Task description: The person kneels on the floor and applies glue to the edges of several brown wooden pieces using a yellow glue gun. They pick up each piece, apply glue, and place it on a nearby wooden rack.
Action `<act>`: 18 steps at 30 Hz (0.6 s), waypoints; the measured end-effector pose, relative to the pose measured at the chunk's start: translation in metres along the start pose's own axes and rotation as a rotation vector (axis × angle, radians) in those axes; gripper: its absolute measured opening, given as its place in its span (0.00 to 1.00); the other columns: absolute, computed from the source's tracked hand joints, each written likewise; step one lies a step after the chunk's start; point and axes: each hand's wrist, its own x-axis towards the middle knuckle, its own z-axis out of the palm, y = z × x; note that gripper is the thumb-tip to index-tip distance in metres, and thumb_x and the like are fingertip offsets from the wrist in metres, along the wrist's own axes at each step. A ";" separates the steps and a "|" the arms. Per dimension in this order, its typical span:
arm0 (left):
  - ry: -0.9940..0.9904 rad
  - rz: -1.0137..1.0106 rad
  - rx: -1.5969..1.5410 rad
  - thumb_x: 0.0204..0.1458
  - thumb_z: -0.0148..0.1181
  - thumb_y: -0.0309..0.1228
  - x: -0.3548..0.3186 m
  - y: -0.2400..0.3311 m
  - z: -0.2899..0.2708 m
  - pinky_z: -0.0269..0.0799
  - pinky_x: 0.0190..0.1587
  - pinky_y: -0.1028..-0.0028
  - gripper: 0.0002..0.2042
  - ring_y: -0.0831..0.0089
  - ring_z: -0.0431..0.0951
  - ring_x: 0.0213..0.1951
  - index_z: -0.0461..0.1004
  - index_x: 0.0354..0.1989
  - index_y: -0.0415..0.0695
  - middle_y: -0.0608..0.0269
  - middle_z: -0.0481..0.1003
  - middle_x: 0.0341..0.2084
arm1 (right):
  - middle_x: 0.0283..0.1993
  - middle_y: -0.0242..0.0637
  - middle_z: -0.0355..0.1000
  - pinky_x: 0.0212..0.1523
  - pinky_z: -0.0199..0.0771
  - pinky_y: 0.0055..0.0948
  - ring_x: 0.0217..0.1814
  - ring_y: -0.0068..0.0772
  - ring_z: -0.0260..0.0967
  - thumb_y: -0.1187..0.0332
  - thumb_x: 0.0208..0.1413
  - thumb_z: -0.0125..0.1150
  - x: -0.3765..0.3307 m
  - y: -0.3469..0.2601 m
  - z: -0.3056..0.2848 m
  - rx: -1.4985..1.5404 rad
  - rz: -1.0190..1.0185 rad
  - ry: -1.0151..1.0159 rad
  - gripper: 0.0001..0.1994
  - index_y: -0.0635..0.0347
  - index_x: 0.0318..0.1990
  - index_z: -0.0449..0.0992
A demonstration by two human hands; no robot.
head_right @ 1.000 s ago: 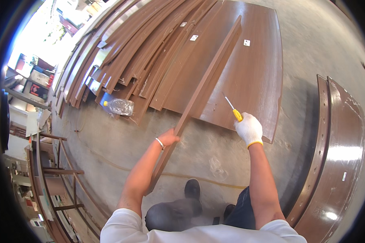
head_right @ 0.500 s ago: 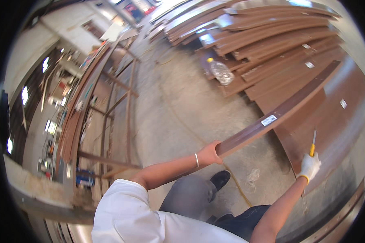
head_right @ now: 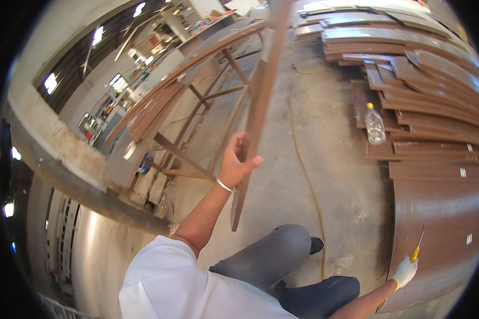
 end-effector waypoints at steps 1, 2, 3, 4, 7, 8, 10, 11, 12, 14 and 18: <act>0.062 0.085 -0.045 0.50 0.76 0.50 0.007 0.006 -0.016 0.74 0.46 0.73 0.35 0.77 0.73 0.42 0.70 0.59 0.39 0.65 0.72 0.41 | 0.42 0.59 0.77 0.49 0.72 0.53 0.44 0.63 0.74 0.64 0.55 0.56 0.000 -0.001 0.001 -0.023 0.025 -0.060 0.17 0.68 0.45 0.76; 0.081 0.010 -0.138 0.53 0.70 0.56 0.013 0.012 -0.035 0.73 0.42 0.74 0.35 0.77 0.73 0.39 0.70 0.58 0.39 0.66 0.72 0.38 | 0.42 0.58 0.77 0.49 0.72 0.53 0.44 0.63 0.74 0.64 0.55 0.56 0.000 -0.002 0.004 -0.033 0.017 -0.065 0.17 0.68 0.46 0.76; 0.098 -0.050 -0.238 0.56 0.64 0.61 0.018 0.020 -0.057 0.72 0.38 0.75 0.35 0.78 0.72 0.35 0.71 0.56 0.40 0.67 0.71 0.36 | 0.42 0.58 0.77 0.48 0.72 0.53 0.43 0.63 0.74 0.64 0.55 0.56 0.000 -0.004 0.005 -0.033 0.003 -0.070 0.17 0.68 0.46 0.76; 0.115 -0.107 -0.341 0.59 0.58 0.67 0.022 0.028 -0.078 0.71 0.34 0.76 0.37 0.78 0.71 0.32 0.71 0.55 0.40 0.68 0.71 0.34 | 0.41 0.58 0.78 0.48 0.72 0.53 0.43 0.63 0.74 0.64 0.55 0.55 0.001 -0.007 0.006 -0.029 -0.010 -0.083 0.17 0.68 0.46 0.76; 0.139 -0.265 -0.435 0.60 0.41 0.75 0.030 0.050 -0.130 0.66 0.25 0.77 0.42 0.77 0.69 0.25 0.73 0.52 0.41 0.68 0.70 0.29 | 0.41 0.58 0.78 0.47 0.72 0.53 0.43 0.62 0.74 0.64 0.55 0.56 0.001 -0.019 0.005 -0.021 -0.072 -0.093 0.17 0.68 0.46 0.77; 0.168 -0.264 -0.521 0.64 0.49 0.68 0.029 0.058 -0.146 0.71 0.27 0.75 0.35 0.75 0.73 0.25 0.75 0.47 0.41 0.68 0.73 0.28 | 0.40 0.57 0.78 0.46 0.72 0.52 0.41 0.60 0.75 0.66 0.54 0.56 0.000 -0.023 0.005 -0.001 -0.084 -0.095 0.16 0.68 0.45 0.77; 0.364 -0.187 -0.388 0.65 0.55 0.61 0.033 0.065 -0.164 0.73 0.29 0.74 0.29 0.74 0.75 0.27 0.76 0.45 0.40 0.68 0.75 0.28 | 0.38 0.56 0.78 0.45 0.73 0.51 0.40 0.59 0.75 0.67 0.53 0.57 -0.002 -0.031 0.004 -0.002 -0.088 -0.124 0.15 0.69 0.44 0.77; 0.459 -0.151 -0.325 0.66 0.58 0.57 0.033 0.066 -0.172 0.75 0.30 0.74 0.27 0.74 0.76 0.27 0.76 0.44 0.40 0.68 0.76 0.29 | 0.38 0.56 0.78 0.45 0.73 0.51 0.40 0.58 0.76 0.67 0.53 0.57 -0.002 -0.035 0.003 0.008 -0.091 -0.137 0.15 0.69 0.44 0.77; 0.486 -0.081 -0.388 0.64 0.67 0.45 0.035 0.067 -0.181 0.76 0.33 0.74 0.18 0.75 0.78 0.30 0.77 0.41 0.39 0.65 0.79 0.31 | 0.35 0.55 0.78 0.43 0.74 0.50 0.37 0.56 0.76 0.69 0.52 0.57 -0.005 -0.037 0.004 0.031 -0.139 -0.099 0.14 0.70 0.42 0.78; 0.705 -0.087 -0.163 0.61 0.70 0.42 0.042 0.061 -0.193 0.72 0.31 0.77 0.17 0.79 0.76 0.28 0.78 0.41 0.38 0.65 0.79 0.31 | 0.34 0.54 0.78 0.42 0.74 0.50 0.36 0.55 0.76 0.69 0.51 0.58 -0.007 -0.039 0.006 0.049 -0.139 -0.135 0.14 0.70 0.42 0.78; 0.953 -0.072 0.159 0.57 0.74 0.39 0.055 0.035 -0.217 0.74 0.37 0.72 0.18 0.74 0.78 0.32 0.76 0.35 0.34 0.58 0.80 0.31 | 0.34 0.53 0.79 0.41 0.75 0.50 0.34 0.54 0.76 0.70 0.51 0.59 -0.009 -0.033 0.014 0.094 -0.065 -0.186 0.13 0.70 0.41 0.79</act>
